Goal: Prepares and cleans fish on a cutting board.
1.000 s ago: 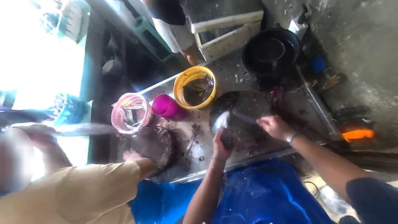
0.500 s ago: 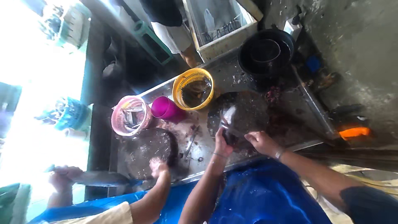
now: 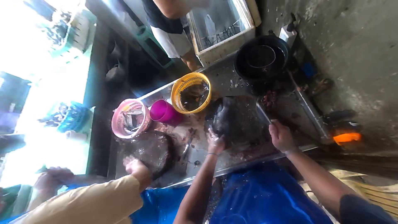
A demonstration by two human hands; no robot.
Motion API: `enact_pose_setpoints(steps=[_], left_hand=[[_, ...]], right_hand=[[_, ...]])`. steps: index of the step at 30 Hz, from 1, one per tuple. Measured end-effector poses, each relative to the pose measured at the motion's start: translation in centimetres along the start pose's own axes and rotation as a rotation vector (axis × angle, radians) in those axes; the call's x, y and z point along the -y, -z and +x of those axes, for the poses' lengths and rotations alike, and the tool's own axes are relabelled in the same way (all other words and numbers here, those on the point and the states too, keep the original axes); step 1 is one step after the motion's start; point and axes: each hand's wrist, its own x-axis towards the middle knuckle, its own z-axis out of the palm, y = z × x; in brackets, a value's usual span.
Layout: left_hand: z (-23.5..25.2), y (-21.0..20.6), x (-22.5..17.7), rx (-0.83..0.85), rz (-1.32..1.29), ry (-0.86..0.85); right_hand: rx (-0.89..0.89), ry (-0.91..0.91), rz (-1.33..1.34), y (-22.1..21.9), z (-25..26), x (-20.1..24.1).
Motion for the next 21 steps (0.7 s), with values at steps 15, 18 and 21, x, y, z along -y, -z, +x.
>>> enact_pose_setpoints(steps=[15,18,21], left_hand=[[1.6,-6.0,-11.1,0.071,-1.594,0.359],[2.0,-6.9,-12.3,-0.021,-1.537,0.409],[1.4,-7.6,-12.3,0.049,-1.581,0.493]], right_hand=[[0.159,-0.235,0.159,-2.4,8.3,2.7],[0.384,-0.216,0.174,-3.4,5.2,1.0],[0.617,-0.192,0.109,1.2,4.1,-0.2]])
